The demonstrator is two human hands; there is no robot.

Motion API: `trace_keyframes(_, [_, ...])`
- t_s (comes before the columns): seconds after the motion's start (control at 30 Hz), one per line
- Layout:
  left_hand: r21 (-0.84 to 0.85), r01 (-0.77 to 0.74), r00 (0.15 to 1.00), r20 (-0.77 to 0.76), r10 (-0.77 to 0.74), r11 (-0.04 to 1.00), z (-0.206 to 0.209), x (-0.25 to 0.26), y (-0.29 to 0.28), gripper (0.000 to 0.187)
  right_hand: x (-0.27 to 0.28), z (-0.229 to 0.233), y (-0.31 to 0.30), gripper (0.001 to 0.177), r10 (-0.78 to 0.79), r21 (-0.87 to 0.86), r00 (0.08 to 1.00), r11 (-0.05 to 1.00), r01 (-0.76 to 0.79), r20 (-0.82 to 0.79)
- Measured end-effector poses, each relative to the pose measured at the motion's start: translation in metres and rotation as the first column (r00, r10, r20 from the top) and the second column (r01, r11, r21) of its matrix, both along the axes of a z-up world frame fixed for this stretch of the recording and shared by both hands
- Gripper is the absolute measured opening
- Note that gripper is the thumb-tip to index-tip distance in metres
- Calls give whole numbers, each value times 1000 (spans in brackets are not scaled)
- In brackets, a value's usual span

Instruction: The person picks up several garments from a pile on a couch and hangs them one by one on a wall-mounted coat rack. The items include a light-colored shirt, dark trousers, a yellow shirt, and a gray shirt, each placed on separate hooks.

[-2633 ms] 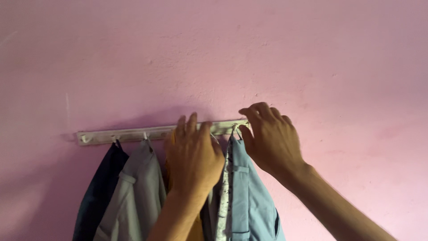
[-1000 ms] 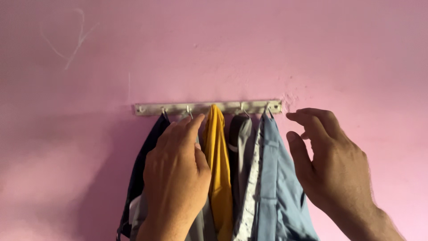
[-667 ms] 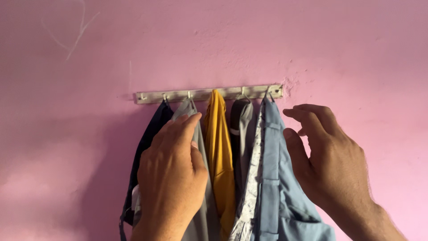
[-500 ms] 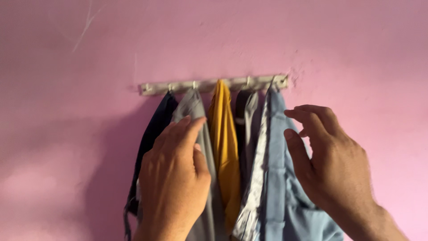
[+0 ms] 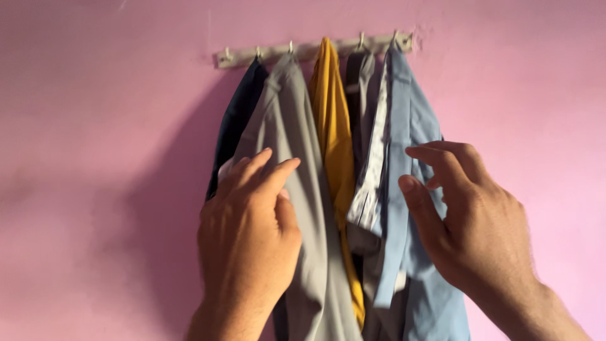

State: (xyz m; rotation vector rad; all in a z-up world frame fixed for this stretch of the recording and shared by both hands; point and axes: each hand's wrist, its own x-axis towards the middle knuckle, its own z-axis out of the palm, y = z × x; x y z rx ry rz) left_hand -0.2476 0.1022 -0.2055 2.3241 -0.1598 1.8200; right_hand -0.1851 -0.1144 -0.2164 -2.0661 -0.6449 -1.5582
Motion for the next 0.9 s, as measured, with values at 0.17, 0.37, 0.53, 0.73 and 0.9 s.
trace_keyframes(0.17, [3, 42, 999, -21, -42, 999, -25, -37, 3, 39, -42, -30, 7, 35, -23, 6, 1000, 1000, 23, 7])
trace_keyframes(0.37, [5, 97, 995, 12, -97, 995, -44, -81, 12, 35, -92, -49, 10, 36, -31, 46, 998, 998, 33, -52])
trace_keyframes(0.53, [2, 133, 991, -6, -133, 991, -56, -115, 12, 35, -132, -56, 9, 38, -79, 21, 996, 997, 80, -38])
trace_keyframes(0.73, [-5, 140, 990, -10, -140, 990, -65, -158, 12, 36, -178, -62, 6, 46, -114, 5, 993, 993, 114, -32])
trace_keyframes(0.9, [-21, 150, 989, -7, -150, 988, -72, -188, 15, 37, -211, -66, 6, 52, -107, 26, 990, 994, 110, -90])
